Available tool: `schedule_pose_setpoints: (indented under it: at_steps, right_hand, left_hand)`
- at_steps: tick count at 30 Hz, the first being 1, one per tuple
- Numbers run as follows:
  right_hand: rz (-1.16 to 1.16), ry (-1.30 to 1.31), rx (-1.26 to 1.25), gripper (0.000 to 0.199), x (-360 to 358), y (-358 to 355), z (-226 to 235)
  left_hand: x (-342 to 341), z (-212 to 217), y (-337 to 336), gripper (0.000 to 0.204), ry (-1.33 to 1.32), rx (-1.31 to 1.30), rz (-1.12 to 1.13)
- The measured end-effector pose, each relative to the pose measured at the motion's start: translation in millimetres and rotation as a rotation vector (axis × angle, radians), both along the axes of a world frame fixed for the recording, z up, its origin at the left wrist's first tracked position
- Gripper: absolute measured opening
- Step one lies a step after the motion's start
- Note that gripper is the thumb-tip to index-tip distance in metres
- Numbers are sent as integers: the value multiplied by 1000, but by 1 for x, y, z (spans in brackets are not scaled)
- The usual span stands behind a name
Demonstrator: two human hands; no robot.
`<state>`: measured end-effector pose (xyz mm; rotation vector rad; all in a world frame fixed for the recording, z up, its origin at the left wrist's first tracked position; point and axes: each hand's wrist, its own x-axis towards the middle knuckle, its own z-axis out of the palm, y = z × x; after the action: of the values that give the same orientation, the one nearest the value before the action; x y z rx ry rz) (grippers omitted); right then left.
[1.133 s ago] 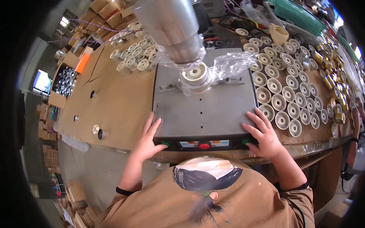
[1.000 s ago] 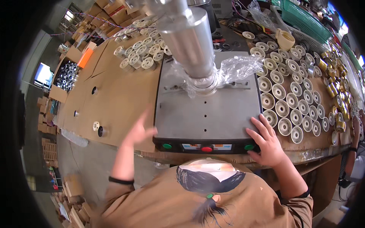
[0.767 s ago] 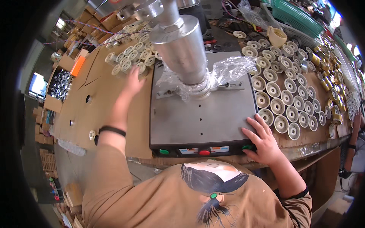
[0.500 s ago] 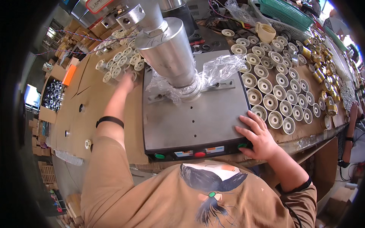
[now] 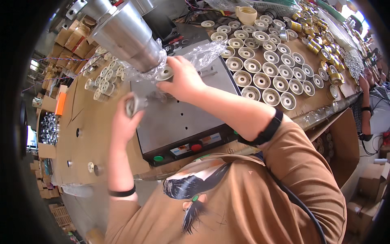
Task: The person repeatedly places plastic components onto the base of a machine, presses two buttons to operate it, and removes the finished parts. Throughout the process, they adjust plastic wrap around the machine's head and eventually move a plastic bag from the floor to the table.
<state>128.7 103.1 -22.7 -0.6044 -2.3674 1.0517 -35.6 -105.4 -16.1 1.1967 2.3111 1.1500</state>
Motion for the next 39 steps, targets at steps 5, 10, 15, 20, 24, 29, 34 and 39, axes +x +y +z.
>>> schedule_pose_setpoints:
  at_steps: [5, 10, 15, 20, 24, 29, 34, 39]
  right_hand:
    - [-110, 323, -208, 43, 108, 13, -37]
    - [-316, 214, 322, 41, 259, 23, -109]
    - [-181, -271, 808, 47, 270, 21, -102]
    - [86, 131, 479, 57, 236, 9, -96]
    - [227, -109, 517, 65, 204, 0, -75]
    - [207, -103, 403, 59, 189, 2, -58]
    - [5, -151, 456, 53, 148, -17, -48]
    - [19, -170, 446, 57, 145, -15, -53]
  left_hand:
    - [38, 22, 68, 56, 491, -76, -255]
    - [35, 9, 102, 62, 618, -226, -308]
    - [29, 7, 55, 79, 643, -101, -363]
    - [45, 5, -62, 99, 404, -685, -387]
    - [59, -46, -115, 101, 330, -475, -119]
    - [19, -64, -107, 83, 64, -97, -15]
    - [-114, -64, -14, 57, 354, -29, 101]
    - [-182, -48, 97, 40, 540, 102, 8]
